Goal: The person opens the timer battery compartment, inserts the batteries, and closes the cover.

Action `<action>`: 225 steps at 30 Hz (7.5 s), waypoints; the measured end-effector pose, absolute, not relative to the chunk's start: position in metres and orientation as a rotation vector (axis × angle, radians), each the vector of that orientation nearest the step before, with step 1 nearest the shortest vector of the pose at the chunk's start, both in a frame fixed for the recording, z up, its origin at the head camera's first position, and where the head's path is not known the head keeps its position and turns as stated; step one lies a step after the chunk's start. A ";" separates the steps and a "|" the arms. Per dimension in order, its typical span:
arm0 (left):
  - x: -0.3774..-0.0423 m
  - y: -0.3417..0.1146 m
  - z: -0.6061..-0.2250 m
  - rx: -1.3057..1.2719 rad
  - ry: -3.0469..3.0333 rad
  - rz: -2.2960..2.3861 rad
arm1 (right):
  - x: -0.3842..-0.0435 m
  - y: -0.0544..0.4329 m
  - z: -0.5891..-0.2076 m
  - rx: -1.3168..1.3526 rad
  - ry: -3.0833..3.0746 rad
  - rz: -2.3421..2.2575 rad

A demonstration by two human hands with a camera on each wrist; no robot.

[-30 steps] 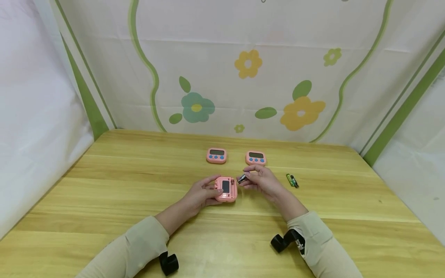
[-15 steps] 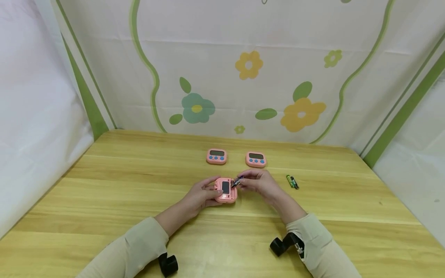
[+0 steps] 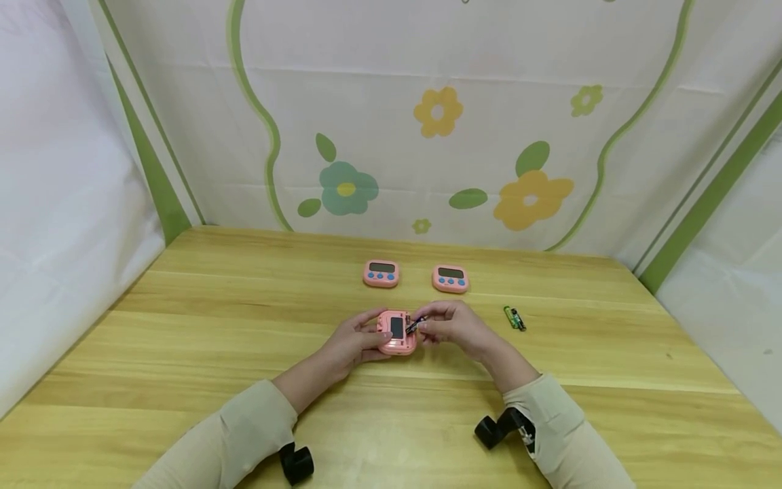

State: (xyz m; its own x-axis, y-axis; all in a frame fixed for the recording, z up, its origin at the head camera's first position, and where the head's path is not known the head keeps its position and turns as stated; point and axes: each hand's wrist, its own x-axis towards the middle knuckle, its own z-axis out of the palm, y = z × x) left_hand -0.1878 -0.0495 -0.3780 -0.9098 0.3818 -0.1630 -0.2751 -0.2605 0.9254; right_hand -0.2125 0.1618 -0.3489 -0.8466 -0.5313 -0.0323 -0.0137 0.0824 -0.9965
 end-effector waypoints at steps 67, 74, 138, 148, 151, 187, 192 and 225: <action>-0.189 -0.052 -0.375 0.146 1.603 2.192 | -0.210 0.151 -0.358 -0.441 1.840 -1.745; -0.189 -0.051 -0.376 0.128 1.605 2.190 | -0.209 0.149 -0.360 -0.382 1.851 -1.769; -0.191 -0.051 -0.374 0.149 1.590 2.184 | -0.256 0.208 -0.380 -0.366 2.932 -1.334; -0.190 -0.051 -0.373 0.151 1.589 2.179 | -0.256 0.204 -0.382 -0.325 2.957 -1.267; -0.189 -0.051 -0.373 0.142 1.586 2.178 | -0.255 0.203 -0.382 -0.317 2.940 -1.287; -0.188 -0.051 -0.375 0.125 1.595 2.169 | -0.229 0.176 -0.352 -0.471 1.971 -1.911; -0.188 -0.051 -0.375 0.129 1.600 2.166 | -0.224 0.167 -0.351 -0.487 1.990 -1.833; -0.187 -0.052 -0.372 0.093 1.567 2.191 | -0.195 0.135 -0.326 -0.466 2.472 -1.646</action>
